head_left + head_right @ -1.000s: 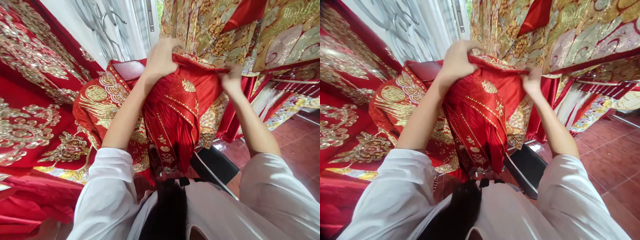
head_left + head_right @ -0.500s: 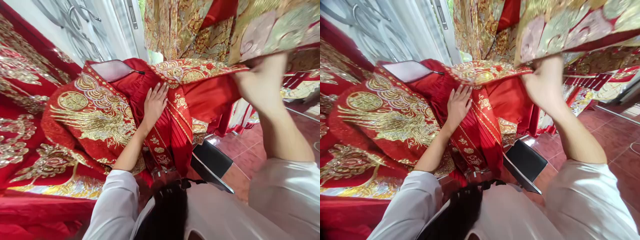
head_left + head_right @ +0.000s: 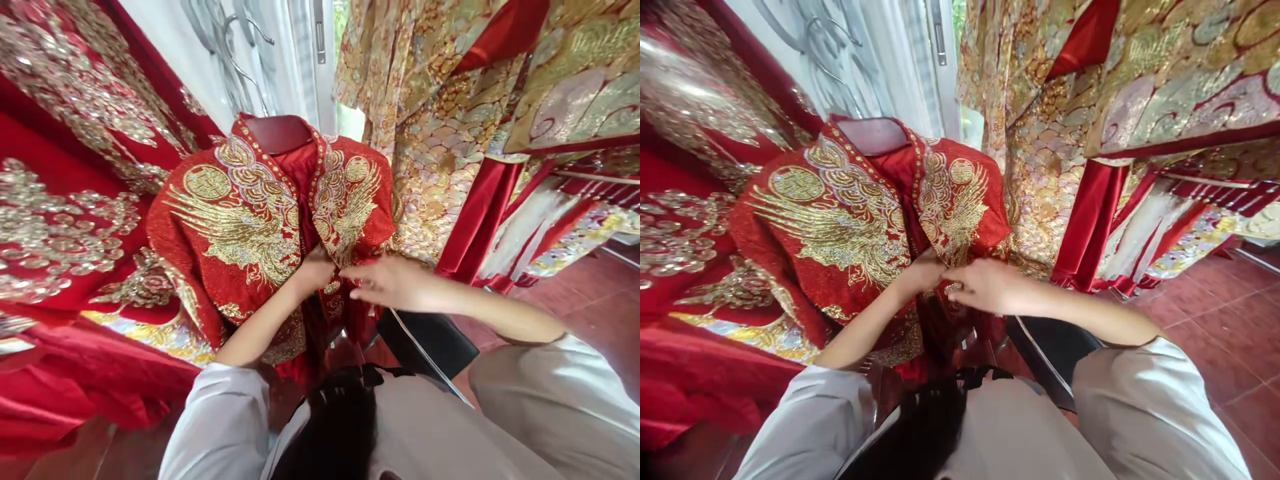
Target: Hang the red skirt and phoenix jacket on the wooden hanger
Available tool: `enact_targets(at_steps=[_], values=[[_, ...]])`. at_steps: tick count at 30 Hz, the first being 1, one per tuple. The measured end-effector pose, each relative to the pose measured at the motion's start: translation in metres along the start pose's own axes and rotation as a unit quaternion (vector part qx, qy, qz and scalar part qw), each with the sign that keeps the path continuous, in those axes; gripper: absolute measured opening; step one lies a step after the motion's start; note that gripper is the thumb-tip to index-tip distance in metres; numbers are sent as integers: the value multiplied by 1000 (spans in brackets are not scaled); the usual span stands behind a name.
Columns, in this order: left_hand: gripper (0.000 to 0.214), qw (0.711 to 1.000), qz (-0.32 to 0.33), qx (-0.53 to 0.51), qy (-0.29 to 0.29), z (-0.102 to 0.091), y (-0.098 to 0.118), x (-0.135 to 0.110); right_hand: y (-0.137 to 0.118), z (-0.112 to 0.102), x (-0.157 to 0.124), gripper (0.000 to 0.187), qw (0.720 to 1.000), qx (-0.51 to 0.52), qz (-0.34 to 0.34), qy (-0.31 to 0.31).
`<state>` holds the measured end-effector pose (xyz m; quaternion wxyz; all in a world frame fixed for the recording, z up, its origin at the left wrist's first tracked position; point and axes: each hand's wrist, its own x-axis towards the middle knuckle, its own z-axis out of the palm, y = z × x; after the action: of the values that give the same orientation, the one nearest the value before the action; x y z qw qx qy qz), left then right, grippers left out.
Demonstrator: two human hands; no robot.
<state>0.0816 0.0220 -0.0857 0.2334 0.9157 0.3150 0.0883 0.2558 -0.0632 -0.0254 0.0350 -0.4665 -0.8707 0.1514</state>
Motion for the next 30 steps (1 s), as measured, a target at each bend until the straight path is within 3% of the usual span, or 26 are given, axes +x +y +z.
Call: enact_targets(at_steps=[2,4,5,7,8,10,13,17,20,23,26,30], values=[[38,999,-4,6,-35,-24,7,-27,11,-38,7,42,989,5,22,144],[35,1000,-8,16,-10,-61,19,-49,24,-76,24,41,959,-19,23,281],[35,996,-16,40,76,-81,25,-56,30,-91,37,44,946,-29,9,323],[38,947,-56,100,300,-118,34,-61,39,-112,67,51,940,-37,-31,339],[39,915,-81,124,376,-133,37,-61,42,-117,82,53,942,-36,-50,329],[44,870,-131,159,448,-154,37,-54,47,-119,109,51,948,-30,-83,305],[50,858,-181,169,451,-164,29,-40,51,-112,133,40,945,-24,-93,313],[37,841,-199,152,480,-170,12,-33,46,-117,135,34,918,-22,-59,391],[48,835,-138,124,518,-184,1,-36,31,-134,131,36,901,-22,-67,428],[59,848,-59,34,525,-198,-4,-41,18,-151,130,45,899,20,-50,434],[53,878,-37,5,477,-202,-8,-50,25,-160,129,44,924,94,-53,366],[43,941,-51,-5,333,-201,-22,-71,59,-155,109,13,962,191,-82,179]])
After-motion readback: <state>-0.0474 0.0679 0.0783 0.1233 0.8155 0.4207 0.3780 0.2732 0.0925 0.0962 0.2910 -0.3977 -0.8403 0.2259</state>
